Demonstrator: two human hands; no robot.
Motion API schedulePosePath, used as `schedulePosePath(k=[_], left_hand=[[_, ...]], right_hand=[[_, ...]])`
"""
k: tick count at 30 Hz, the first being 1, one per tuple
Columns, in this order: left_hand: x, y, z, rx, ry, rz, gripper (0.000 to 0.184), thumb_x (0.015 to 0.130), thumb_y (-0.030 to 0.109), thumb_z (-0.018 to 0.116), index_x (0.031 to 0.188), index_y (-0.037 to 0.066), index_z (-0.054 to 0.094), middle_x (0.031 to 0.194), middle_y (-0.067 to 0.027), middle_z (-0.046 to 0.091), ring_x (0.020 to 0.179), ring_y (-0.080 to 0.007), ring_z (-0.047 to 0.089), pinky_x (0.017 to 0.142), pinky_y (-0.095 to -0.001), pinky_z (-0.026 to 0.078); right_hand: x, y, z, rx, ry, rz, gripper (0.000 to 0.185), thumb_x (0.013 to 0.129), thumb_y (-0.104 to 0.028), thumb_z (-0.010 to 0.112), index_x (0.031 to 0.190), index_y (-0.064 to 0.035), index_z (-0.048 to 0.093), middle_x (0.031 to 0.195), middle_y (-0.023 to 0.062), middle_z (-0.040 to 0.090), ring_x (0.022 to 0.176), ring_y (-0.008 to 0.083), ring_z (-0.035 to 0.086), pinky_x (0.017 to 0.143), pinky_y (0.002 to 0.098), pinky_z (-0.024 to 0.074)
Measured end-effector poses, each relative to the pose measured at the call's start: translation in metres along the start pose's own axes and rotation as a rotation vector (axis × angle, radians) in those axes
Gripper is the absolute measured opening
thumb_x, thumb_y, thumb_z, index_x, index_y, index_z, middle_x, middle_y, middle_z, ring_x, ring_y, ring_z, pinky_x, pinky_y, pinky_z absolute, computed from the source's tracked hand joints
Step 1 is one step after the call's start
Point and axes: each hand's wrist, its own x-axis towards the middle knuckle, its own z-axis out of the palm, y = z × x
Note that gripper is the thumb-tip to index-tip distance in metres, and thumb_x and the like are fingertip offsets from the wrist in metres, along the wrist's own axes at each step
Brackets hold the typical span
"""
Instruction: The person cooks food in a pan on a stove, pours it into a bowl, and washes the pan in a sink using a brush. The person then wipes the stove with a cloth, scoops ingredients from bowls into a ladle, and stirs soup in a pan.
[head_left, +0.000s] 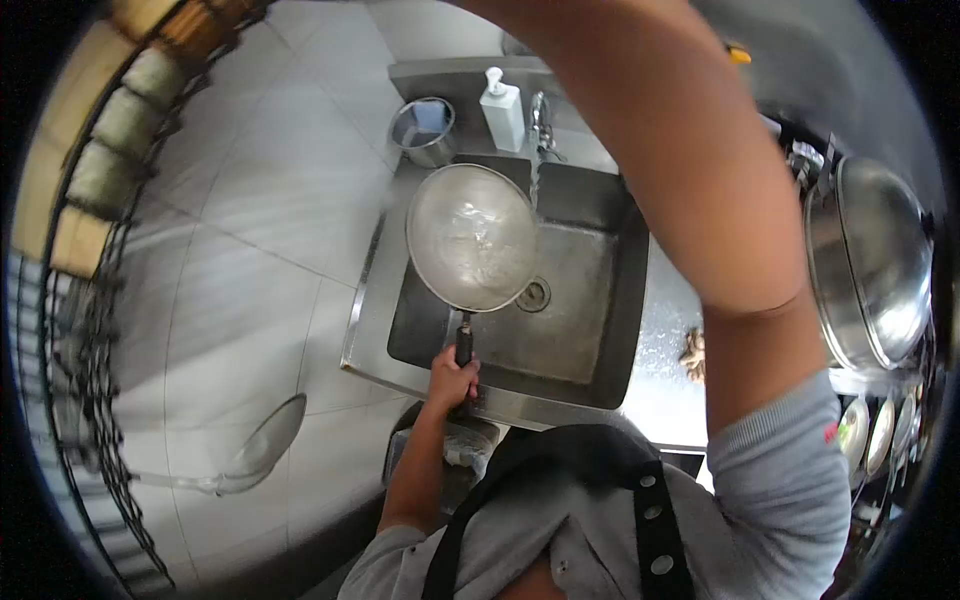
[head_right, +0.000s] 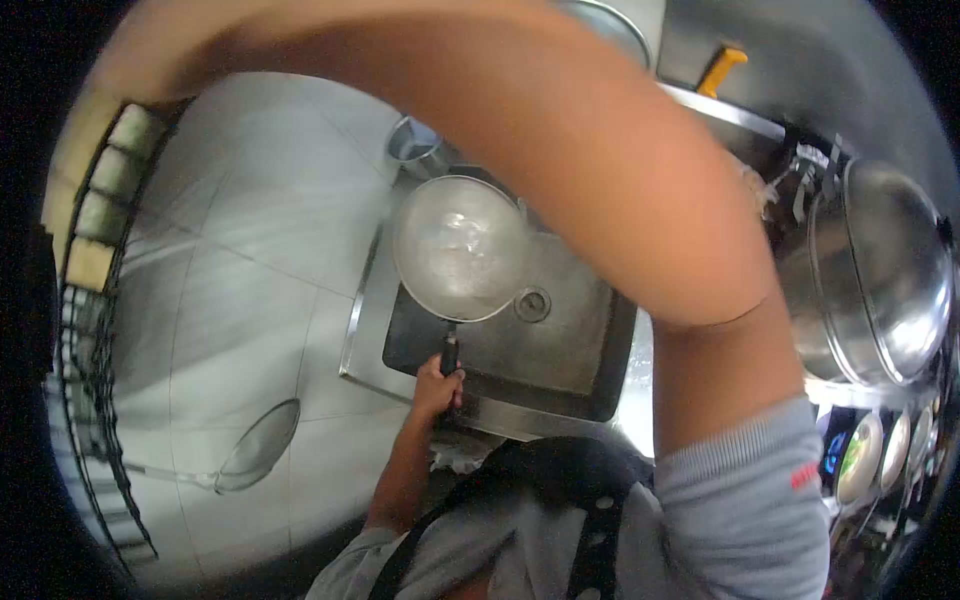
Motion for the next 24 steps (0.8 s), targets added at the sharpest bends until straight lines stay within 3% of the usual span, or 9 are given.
schedulePosePath(k=[2, 3, 4, 5, 6, 8, 10, 18, 24], left_hand=[[-0.003, -0.005, -0.014, 0.154, 0.075, -0.059, 0.014, 0.081, 0.008, 0.062, 0.086, 0.001, 0.050, 0.059, -0.0092, 0.053, 0.046, -0.0176, 0.054, 0.043, -0.0351, 0.045], [0.003, -0.017, -0.026, 0.350, 0.163, 0.107, 0.016, 0.080, 0.009, 0.062, 0.086, 0.000, 0.050, 0.060, -0.0107, 0.054, 0.049, -0.0204, 0.055, 0.047, -0.0370, 0.046], [0.009, -0.038, -0.039, 0.541, 0.250, 0.276, 0.018, 0.079, 0.010, 0.063, 0.087, -0.001, 0.050, 0.060, -0.0123, 0.054, 0.051, -0.0233, 0.056, 0.050, -0.0389, 0.046], [0.011, -0.052, -0.047, 0.728, 0.333, 0.440, 0.021, 0.078, 0.010, 0.063, 0.087, -0.002, 0.049, 0.061, -0.0138, 0.054, 0.054, -0.0261, 0.058, 0.053, -0.0409, 0.047], [0.000, -0.035, -0.051, 0.466, 0.256, 0.242, 0.023, 0.076, 0.012, 0.063, 0.090, -0.003, 0.051, 0.066, -0.0173, 0.058, 0.063, -0.0354, 0.060, 0.062, -0.0439, 0.047], [-0.011, -0.018, -0.058, 0.679, 0.309, 0.292, 0.023, 0.076, 0.012, 0.062, 0.092, -0.001, 0.052, 0.068, -0.0179, 0.059, 0.064, -0.0381, 0.060, 0.061, -0.0439, 0.047], [-0.006, -0.019, -0.067, 0.805, 0.350, 0.359, 0.025, 0.078, 0.013, 0.061, 0.098, 0.000, 0.054, 0.071, -0.0188, 0.061, 0.067, -0.0395, 0.061, 0.061, -0.0443, 0.047], [-0.002, -0.032, -0.080, 0.868, 0.353, 0.345, 0.034, 0.079, 0.015, 0.063, 0.107, -0.002, 0.054, 0.078, -0.0191, 0.063, 0.070, -0.0387, 0.062, 0.063, -0.0447, 0.048], [-0.005, -0.026, -0.076, 0.949, 0.392, 0.286, 0.032, 0.080, 0.015, 0.063, 0.107, 0.002, 0.054, 0.079, -0.0186, 0.063, 0.073, -0.0387, 0.063, 0.065, -0.0454, 0.049]], right_hand=[[-0.082, 0.046, 0.012, -0.225, -0.118, 0.127, 0.032, 0.094, -0.029, 0.044, 0.093, -0.0026, 0.062, 0.073, 0.0123, 0.062, 0.063, 0.0183, 0.062, 0.063, 0.0354, 0.0498], [-0.128, 0.066, 0.026, -0.452, -0.213, 0.120, 0.031, 0.094, -0.029, 0.045, 0.092, -0.0034, 0.062, 0.070, 0.0102, 0.061, 0.060, 0.0162, 0.062, 0.061, 0.0347, 0.0498], [-0.147, 0.056, 0.031, 0.182, -0.141, 0.707, 0.031, 0.092, -0.030, 0.047, 0.090, -0.0041, 0.064, 0.067, 0.0121, 0.062, 0.063, 0.0184, 0.063, 0.069, 0.0375, 0.0485], [-0.199, 0.082, 0.070, 0.227, -0.252, 1.001, 0.032, 0.092, -0.030, 0.047, 0.092, -0.0031, 0.064, 0.072, 0.0136, 0.064, 0.066, 0.0224, 0.064, 0.071, 0.0382, 0.0488], [-0.251, 0.107, 0.109, 0.241, -0.375, 1.292, 0.032, 0.091, -0.029, 0.047, 0.094, -0.0022, 0.064, 0.076, 0.0151, 0.066, 0.069, 0.0263, 0.064, 0.074, 0.0389, 0.0490], [-0.399, 0.169, 0.211, -0.220, -0.625, 0.904, 0.032, 0.090, -0.025, 0.047, 0.093, 0.0004, 0.065, 0.083, 0.0169, 0.067, 0.081, 0.0332, 0.064, 0.077, 0.0386, 0.0497], [-0.410, 0.163, 0.217, -0.177, -1.095, 0.652, 0.031, 0.088, -0.021, 0.046, 0.093, 0.0020, 0.066, 0.096, 0.0208, 0.066, 0.091, 0.0349, 0.063, 0.083, 0.0379, 0.0487], [-0.457, 0.177, 0.259, -0.036, -1.210, 0.458, 0.031, 0.081, -0.020, 0.052, 0.102, -0.0028, 0.065, 0.109, 0.0155, 0.063, 0.106, 0.0333, 0.057, 0.094, 0.0411, 0.0435], [-0.443, 0.173, 0.252, 0.482, -0.984, 1.153, 0.034, 0.087, -0.028, 0.051, 0.112, -0.0061, 0.059, 0.112, 0.0143, 0.061, 0.109, 0.0300, 0.055, 0.096, 0.0402, 0.0398]])
